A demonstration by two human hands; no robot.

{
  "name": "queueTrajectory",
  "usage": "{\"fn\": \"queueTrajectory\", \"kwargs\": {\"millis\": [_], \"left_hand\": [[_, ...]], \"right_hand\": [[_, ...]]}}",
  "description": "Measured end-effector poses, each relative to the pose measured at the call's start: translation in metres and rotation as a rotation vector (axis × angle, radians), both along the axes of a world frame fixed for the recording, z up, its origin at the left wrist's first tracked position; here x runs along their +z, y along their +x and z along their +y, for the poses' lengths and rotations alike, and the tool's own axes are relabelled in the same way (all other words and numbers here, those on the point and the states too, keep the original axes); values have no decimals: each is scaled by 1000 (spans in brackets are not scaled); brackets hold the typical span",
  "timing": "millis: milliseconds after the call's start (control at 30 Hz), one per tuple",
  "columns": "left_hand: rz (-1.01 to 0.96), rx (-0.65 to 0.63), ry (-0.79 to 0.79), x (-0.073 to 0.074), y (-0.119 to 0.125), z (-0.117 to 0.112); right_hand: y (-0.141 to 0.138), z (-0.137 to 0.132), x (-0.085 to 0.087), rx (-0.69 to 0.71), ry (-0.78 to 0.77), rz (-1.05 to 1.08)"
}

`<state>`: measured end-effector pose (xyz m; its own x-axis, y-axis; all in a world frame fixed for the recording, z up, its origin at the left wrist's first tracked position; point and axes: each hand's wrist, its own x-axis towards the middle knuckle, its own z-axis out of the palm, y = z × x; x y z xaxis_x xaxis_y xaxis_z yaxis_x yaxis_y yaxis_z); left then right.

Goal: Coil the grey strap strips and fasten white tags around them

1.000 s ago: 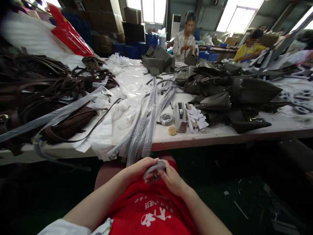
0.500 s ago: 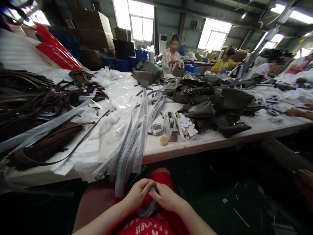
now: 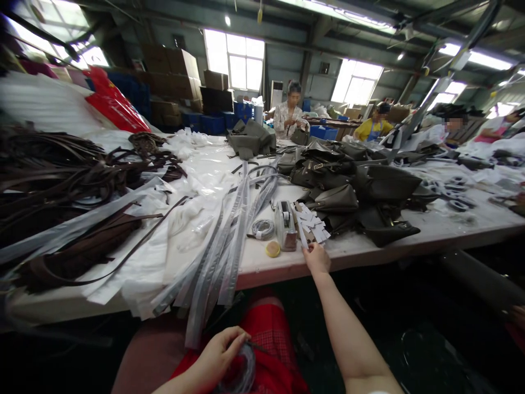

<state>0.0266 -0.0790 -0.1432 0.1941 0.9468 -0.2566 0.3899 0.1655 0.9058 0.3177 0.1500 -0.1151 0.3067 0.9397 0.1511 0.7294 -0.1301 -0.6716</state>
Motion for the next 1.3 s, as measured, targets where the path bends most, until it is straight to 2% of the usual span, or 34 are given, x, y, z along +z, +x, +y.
{"fn": "queueTrajectory", "kwargs": {"millis": [100, 200, 267, 367, 467, 533, 633, 700, 900, 1033, 1133, 1300], "left_hand": [[-3, 3, -10, 0, -3, -1], [4, -17, -30, -2, -6, 2], [3, -28, -60, -2, -7, 4], [2, -46, -99, 4, -7, 6], [39, -98, -66, 10, -3, 7], [26, -93, -104, 10, -1, 8], [5, -82, -170, 5, 2, 8], [-7, -77, -199, 3, 4, 7], [-39, -69, -249, 8, 3, 3], [-42, -55, -267, 9, 1, 2], [-43, -57, -242, 9, -2, 3], [-40, -71, -131, 13, -6, 7]], "right_hand": [[-1, -1, -2, -4, 47, 19], [0, -13, 1, 15, 123, 104], [0, -32, 4, 55, 151, 185], [-7, -77, 12, 153, 134, 298], [-17, -130, 29, 355, 48, 424], [-23, -158, 44, 549, -95, 456], [-31, -183, 60, 799, -299, 357], [-39, -192, 63, 874, -346, 252], [-71, -211, 58, 793, -225, -83], [-93, -222, 47, 779, -190, -169], [-104, -224, 31, 810, -210, -143], [-108, -212, 8, 809, -233, 120]]}}
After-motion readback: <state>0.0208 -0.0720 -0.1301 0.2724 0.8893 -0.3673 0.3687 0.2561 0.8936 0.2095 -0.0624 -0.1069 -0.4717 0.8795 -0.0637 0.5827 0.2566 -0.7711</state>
